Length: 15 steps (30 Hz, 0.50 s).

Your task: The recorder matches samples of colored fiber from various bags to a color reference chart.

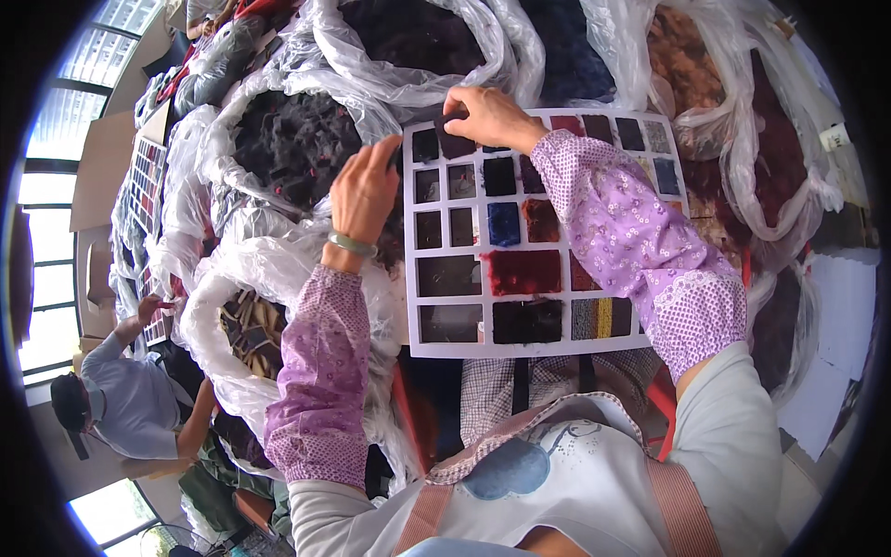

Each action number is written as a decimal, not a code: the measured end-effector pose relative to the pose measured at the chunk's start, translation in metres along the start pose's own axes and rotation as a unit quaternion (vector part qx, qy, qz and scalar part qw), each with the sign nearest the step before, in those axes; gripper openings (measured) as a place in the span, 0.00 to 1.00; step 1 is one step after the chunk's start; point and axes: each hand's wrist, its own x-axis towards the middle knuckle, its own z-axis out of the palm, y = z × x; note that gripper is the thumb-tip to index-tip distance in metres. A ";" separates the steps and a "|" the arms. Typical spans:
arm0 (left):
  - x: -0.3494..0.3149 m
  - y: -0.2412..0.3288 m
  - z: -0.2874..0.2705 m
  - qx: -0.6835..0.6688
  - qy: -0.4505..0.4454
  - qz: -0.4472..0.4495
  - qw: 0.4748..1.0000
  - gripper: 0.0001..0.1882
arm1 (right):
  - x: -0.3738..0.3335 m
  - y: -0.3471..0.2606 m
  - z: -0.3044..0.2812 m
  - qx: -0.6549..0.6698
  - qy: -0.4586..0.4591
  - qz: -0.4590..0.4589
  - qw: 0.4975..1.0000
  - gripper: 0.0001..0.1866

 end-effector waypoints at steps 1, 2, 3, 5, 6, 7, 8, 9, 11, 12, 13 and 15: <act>-0.010 0.008 0.012 0.003 -0.045 0.010 0.999 0.17 | -0.007 0.005 0.008 0.015 -0.013 0.030 0.999 0.14; -0.021 0.013 0.022 0.007 -0.091 0.021 0.996 0.19 | -0.013 0.010 0.017 0.031 -0.025 0.059 0.997 0.14; -0.031 0.014 0.032 0.000 -0.105 0.034 0.994 0.18 | -0.016 0.015 0.029 0.042 -0.017 0.057 0.997 0.15; -0.039 0.016 0.044 -0.017 -0.119 0.042 0.992 0.19 | -0.024 0.017 0.046 0.033 0.006 0.060 0.998 0.15; -0.038 0.015 0.045 -0.064 -0.103 -0.005 0.993 0.19 | -0.026 0.024 0.053 0.016 0.051 0.005 0.999 0.15; -0.037 0.013 0.039 -0.061 -0.103 -0.015 0.993 0.18 | -0.028 0.024 0.056 -0.002 0.054 0.001 0.999 0.15; -0.036 0.008 0.035 -0.058 -0.102 -0.024 0.993 0.16 | -0.029 0.024 0.058 -0.020 0.056 -0.003 0.998 0.15; -0.037 0.005 0.035 -0.045 -0.113 -0.036 0.992 0.16 | -0.031 0.024 0.062 -0.047 0.064 -0.008 0.997 0.14; -0.045 -0.004 0.043 -0.065 -0.094 -0.007 0.993 0.16 | -0.036 0.022 0.067 -0.058 0.090 -0.022 0.994 0.13; -0.048 -0.009 0.049 -0.088 -0.074 0.021 0.993 0.16 | -0.039 0.022 0.068 -0.070 0.115 -0.035 0.990 0.12; -0.049 -0.010 0.049 -0.098 -0.084 0.005 0.992 0.17 | -0.044 0.022 0.071 -0.094 0.120 -0.077 0.985 0.13; -0.049 -0.014 0.047 -0.112 -0.074 -0.016 0.991 0.16 | -0.049 0.021 0.067 -0.114 0.123 -0.103 0.981 0.14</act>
